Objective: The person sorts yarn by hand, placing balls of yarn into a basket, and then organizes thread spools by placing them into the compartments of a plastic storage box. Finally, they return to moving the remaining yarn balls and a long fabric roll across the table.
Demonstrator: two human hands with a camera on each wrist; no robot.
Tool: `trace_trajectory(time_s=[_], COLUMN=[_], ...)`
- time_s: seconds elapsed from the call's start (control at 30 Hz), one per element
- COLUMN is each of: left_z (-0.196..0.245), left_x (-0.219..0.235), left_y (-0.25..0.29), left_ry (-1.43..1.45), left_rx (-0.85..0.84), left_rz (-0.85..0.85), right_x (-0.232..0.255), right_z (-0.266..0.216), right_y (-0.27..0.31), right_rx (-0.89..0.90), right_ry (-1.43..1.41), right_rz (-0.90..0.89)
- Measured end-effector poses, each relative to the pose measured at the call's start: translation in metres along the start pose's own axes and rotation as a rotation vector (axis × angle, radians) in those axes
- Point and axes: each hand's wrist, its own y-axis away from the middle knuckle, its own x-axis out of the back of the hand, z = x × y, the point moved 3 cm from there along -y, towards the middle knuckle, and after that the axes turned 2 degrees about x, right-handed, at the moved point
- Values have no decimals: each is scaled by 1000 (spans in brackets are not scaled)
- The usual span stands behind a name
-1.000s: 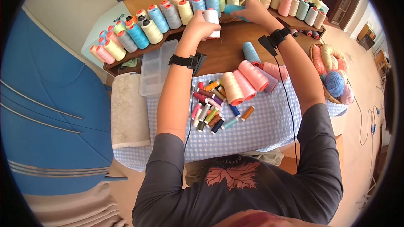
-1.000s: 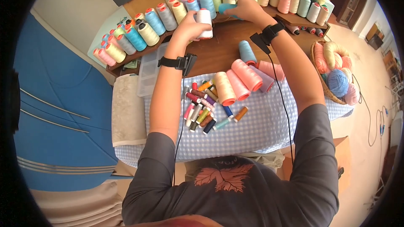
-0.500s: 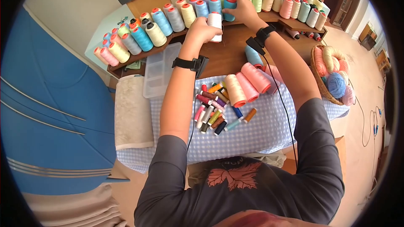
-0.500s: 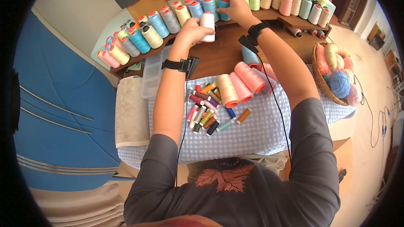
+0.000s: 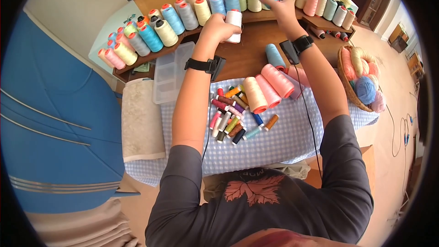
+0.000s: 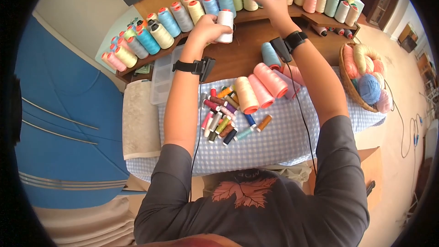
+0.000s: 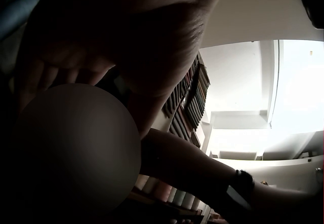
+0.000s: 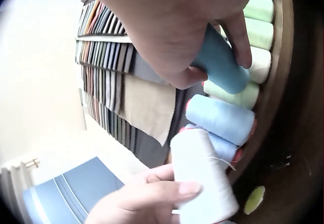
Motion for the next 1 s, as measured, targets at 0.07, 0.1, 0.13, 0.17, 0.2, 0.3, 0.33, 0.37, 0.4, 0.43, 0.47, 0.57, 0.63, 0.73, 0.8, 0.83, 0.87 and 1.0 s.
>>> trace_trajectory(time_s=[0.07,0.1,0.13,0.17,0.2,0.3,0.33,0.37,0.4,0.43,0.47,0.57,0.63,0.73,0.8,0.83,0.87,1.0], left_z=[0,1,2,2,2,0,0,2,3,3,4,3,3,2,2,3,3,-2], left_x=[-3,-3,-4,-5,-5,-6,-5,-4,-3,-2,-1,1,2,2,3,3,3,-8], left_y=[0,1,2,1,1,0,1,2,3,5,5,4,2,2,1,2,3,-6], left_ry=[-5,10,25,24,15,14,23,20,34,48,46,46,4,19,17,17,20,111], left_rx=[27,5,-19,-22,-14,-12,-14,-17,-11,-4,-5,2,-27,-34,-48,-62,-59,-189], left_rz=[-22,5,31,27,26,28,30,32,30,29,30,42,57,73,86,99,99,160], right_x=[-1,-2,-5,-7,-11,-20,-22,-25,-27,-29,-33,-44,-49,-49,-42,-37,-30,-17], right_z=[-5,-6,-5,-17,-25,-3,4,16,27,25,22,22,22,25,25,26,28,22], right_y=[7,9,8,15,23,20,20,19,17,18,19,18,15,14,15,15,15,20], right_rx=[-93,-184,-167,-166,-255,-199,-159,-119,8,9,52,112,136,103,117,131,131,49], right_ry=[-187,-377,-419,-418,-228,-89,39,166,356,353,475,584,633,632,663,695,697,436], right_rz=[-18,-36,-259,-254,-234,-297,-302,-305,-264,-263,-249,-204,-156,-159,-164,-170,-173,-338])
